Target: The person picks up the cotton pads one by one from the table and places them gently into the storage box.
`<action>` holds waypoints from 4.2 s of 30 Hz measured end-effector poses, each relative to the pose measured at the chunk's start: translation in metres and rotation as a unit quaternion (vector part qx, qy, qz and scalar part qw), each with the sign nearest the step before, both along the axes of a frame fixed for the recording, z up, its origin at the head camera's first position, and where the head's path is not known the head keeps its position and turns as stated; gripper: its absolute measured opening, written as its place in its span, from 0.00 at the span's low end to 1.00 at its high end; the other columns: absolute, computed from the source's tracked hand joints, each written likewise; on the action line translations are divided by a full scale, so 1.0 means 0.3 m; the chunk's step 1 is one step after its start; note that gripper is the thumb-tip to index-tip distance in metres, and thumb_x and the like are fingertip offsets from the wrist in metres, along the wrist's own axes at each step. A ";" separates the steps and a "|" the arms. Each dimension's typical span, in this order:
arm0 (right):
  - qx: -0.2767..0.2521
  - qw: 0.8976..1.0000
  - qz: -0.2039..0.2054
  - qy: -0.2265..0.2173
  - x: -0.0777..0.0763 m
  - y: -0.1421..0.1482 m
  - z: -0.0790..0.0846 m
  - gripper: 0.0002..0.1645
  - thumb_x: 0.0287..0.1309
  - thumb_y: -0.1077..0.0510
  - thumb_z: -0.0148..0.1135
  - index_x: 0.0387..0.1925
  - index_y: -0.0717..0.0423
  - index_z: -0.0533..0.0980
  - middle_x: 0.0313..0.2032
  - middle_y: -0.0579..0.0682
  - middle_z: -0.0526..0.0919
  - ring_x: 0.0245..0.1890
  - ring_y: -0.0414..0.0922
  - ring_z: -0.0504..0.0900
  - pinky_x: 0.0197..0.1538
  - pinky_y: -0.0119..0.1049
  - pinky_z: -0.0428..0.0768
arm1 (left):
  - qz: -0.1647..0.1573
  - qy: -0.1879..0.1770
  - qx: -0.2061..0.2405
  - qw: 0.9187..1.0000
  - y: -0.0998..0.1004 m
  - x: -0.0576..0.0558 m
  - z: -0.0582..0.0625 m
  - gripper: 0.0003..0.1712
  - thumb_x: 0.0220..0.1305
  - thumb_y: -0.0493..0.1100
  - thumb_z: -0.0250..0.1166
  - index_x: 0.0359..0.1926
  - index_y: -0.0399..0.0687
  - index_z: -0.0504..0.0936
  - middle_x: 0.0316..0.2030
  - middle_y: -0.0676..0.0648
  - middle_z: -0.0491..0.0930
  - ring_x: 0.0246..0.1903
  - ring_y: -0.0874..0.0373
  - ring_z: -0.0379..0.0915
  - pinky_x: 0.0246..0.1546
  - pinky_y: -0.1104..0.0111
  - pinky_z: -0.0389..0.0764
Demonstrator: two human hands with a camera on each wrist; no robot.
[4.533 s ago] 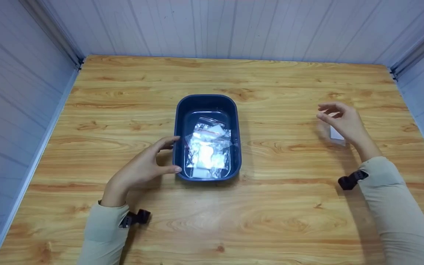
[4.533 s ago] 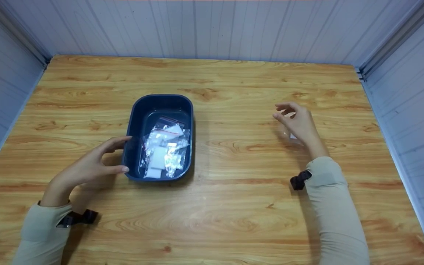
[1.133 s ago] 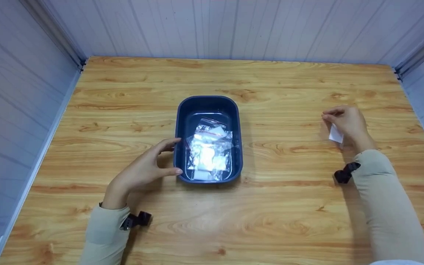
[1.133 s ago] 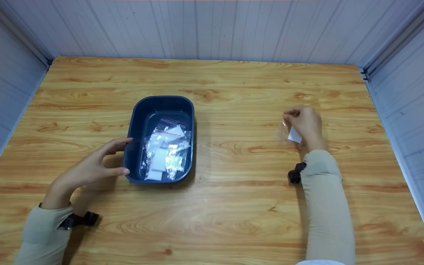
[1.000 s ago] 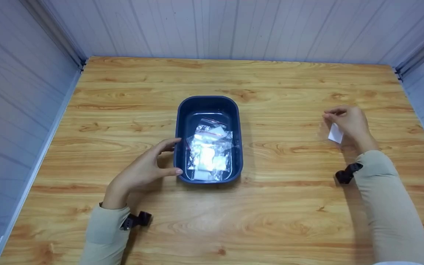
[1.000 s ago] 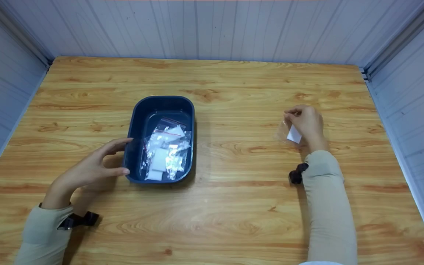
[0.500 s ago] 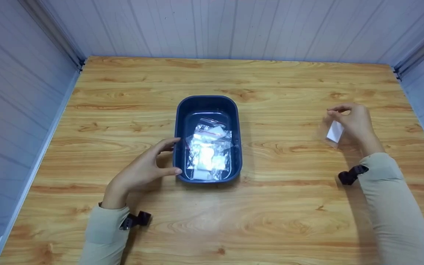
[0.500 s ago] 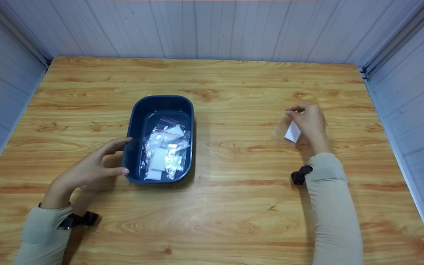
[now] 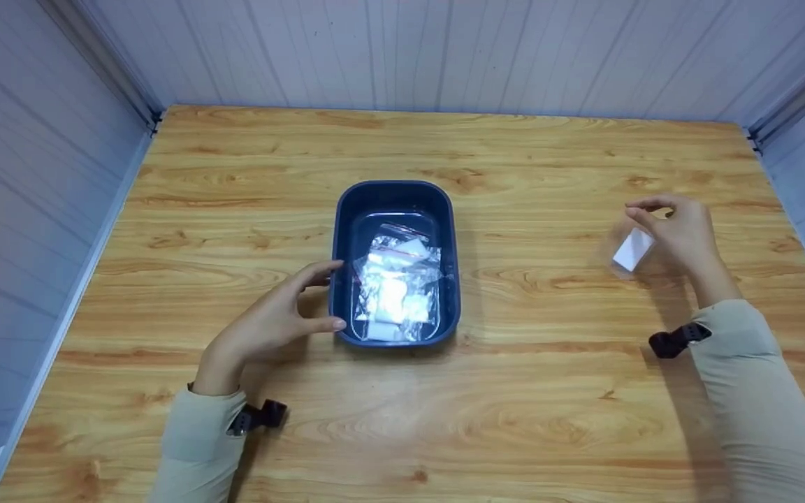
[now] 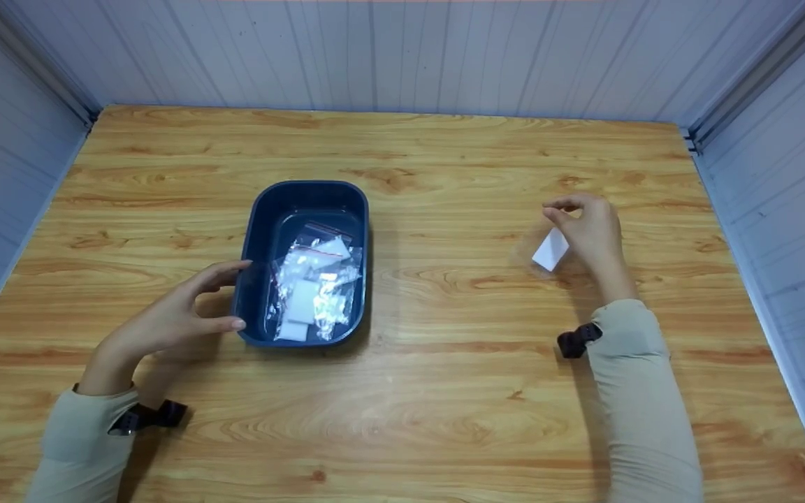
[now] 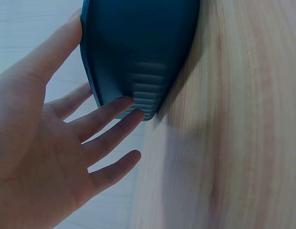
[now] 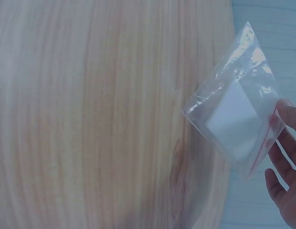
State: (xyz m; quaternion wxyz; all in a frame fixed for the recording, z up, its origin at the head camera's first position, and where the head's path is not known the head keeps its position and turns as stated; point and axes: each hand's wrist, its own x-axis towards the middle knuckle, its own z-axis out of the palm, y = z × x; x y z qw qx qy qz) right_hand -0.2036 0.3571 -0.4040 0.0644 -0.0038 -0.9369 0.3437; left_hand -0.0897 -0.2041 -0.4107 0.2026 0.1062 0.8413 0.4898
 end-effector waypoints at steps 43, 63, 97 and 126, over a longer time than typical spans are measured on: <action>-0.079 0.987 0.055 0.129 0.101 -0.172 0.104 0.12 0.59 0.57 0.71 0.42 0.60 0.86 0.35 0.36 0.86 0.40 0.30 0.77 0.46 0.30 0.68 | -0.008 0.019 -0.010 1.000 0.001 0.001 0.001 0.50 0.56 0.54 0.74 0.75 0.60 0.58 0.71 0.50 0.63 0.70 0.48 0.56 0.71 0.43 0.49; -0.101 0.977 0.075 0.171 0.139 -0.290 0.123 0.08 0.57 0.62 0.72 0.39 0.59 0.87 0.36 0.49 0.87 0.39 0.32 0.79 0.45 0.30 0.70 | -0.006 0.021 -0.016 1.000 0.000 0.000 0.001 0.50 0.57 0.54 0.74 0.75 0.61 0.58 0.71 0.49 0.63 0.70 0.48 0.57 0.71 0.42 0.49; -0.187 0.955 0.119 0.199 0.163 -0.481 0.173 0.07 0.57 0.71 0.68 0.38 0.68 0.85 0.35 0.53 0.88 0.36 0.35 0.81 0.44 0.32 0.74 | -0.010 0.015 -0.003 1.000 -0.001 -0.001 0.004 0.50 0.56 0.57 0.74 0.75 0.61 0.58 0.71 0.49 0.62 0.70 0.48 0.57 0.71 0.44 0.51; -0.243 0.934 0.169 0.201 0.158 -0.654 0.175 0.06 0.59 0.66 0.69 0.39 0.63 0.85 0.36 0.53 0.87 0.38 0.39 0.81 0.44 0.35 0.75 | -0.003 0.006 -0.005 1.000 -0.012 0.013 0.003 0.51 0.54 0.58 0.74 0.75 0.64 0.58 0.72 0.50 0.61 0.71 0.48 0.55 0.71 0.42 0.49</action>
